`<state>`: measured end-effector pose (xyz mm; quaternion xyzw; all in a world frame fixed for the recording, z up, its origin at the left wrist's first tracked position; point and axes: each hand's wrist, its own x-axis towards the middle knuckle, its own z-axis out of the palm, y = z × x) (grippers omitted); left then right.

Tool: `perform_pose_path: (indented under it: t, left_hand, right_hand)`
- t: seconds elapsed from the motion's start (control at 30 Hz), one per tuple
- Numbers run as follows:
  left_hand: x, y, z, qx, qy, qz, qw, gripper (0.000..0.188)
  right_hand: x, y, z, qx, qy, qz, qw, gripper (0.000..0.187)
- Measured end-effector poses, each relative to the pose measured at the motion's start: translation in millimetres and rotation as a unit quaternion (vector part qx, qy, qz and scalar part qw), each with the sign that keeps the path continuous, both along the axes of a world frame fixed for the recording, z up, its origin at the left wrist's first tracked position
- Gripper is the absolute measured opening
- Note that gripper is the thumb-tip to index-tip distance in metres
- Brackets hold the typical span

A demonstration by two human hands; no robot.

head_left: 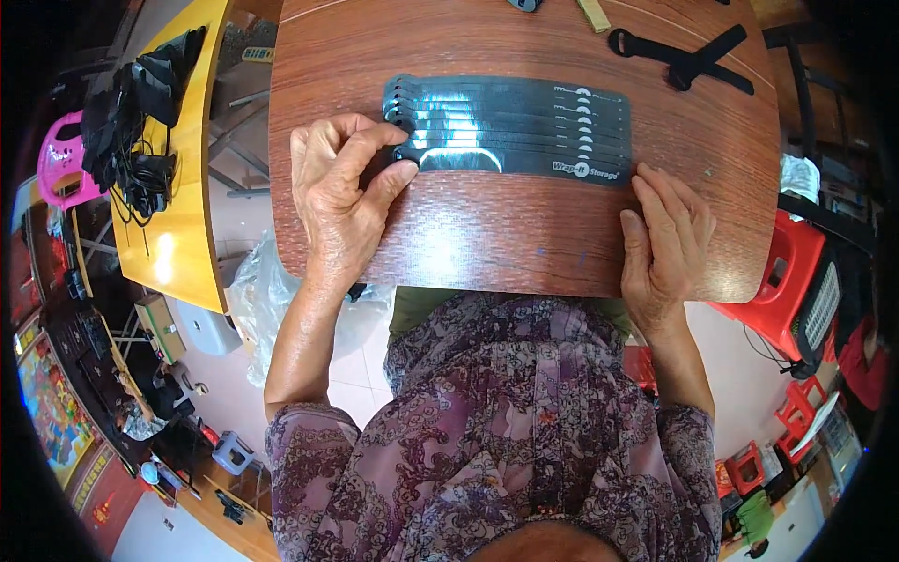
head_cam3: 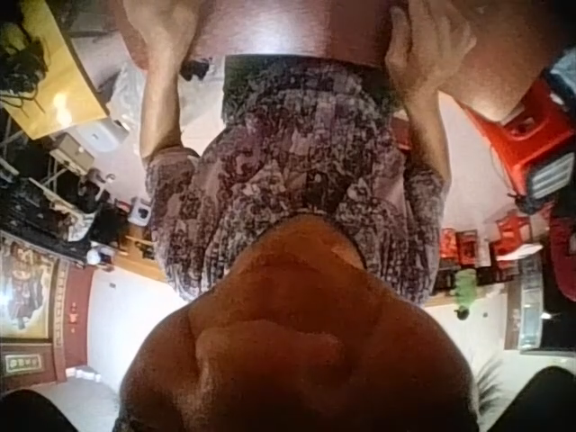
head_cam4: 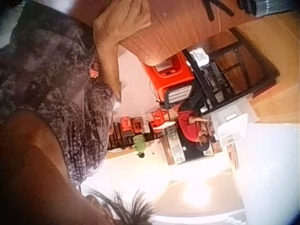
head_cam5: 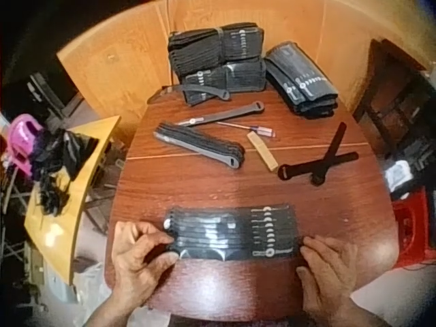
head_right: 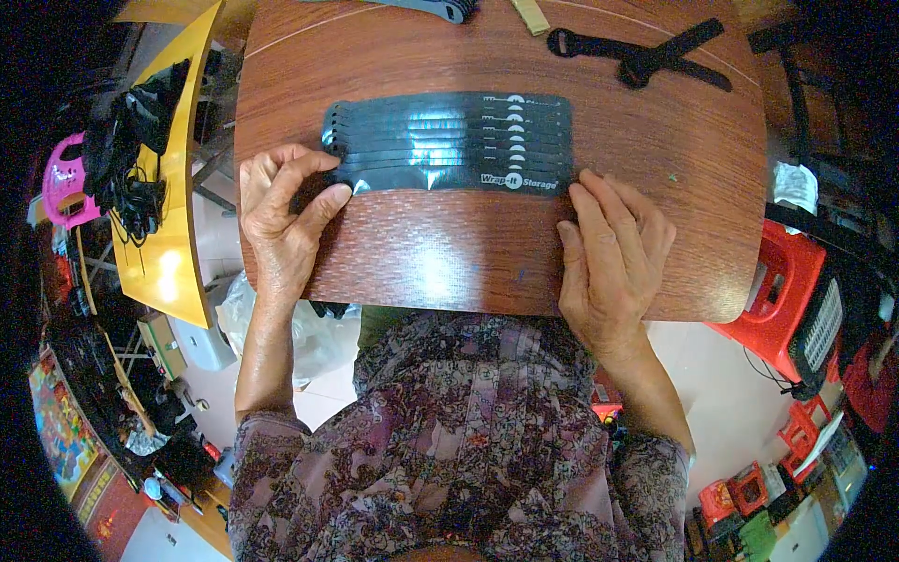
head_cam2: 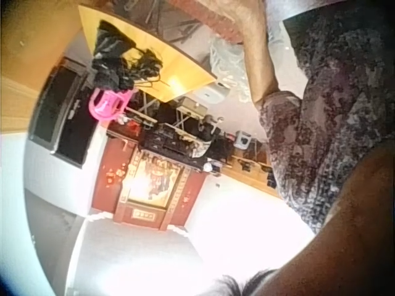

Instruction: Trimming and stacking flexible black plastic straps at an industrial workspace.

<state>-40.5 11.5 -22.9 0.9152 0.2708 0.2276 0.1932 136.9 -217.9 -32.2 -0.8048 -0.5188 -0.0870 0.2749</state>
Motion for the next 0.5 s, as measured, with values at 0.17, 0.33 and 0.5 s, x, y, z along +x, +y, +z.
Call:
perform_pose_path:
  t: [0.17, 0.33, 0.5]
  left_hand:
    - [1, 0, -1, -0.015, -0.012, -0.013, 1.0, 0.027]
    - [-2, 0, 0, -0.009, -0.016, -0.018, 1.0, 0.028]
    - [-2, -1, 11, 0.02, 0.015, -0.037, 0.999, 0.028]
  right_hand:
    - [2, -1, 1, 0.003, 0.011, 0.007, 1.0, 0.032]
    - [-1, -1, 5, -0.001, 0.018, 0.007, 1.0, 0.031]
    - [-5, -2, 8, 0.001, 0.033, 0.003, 0.999, 0.029]
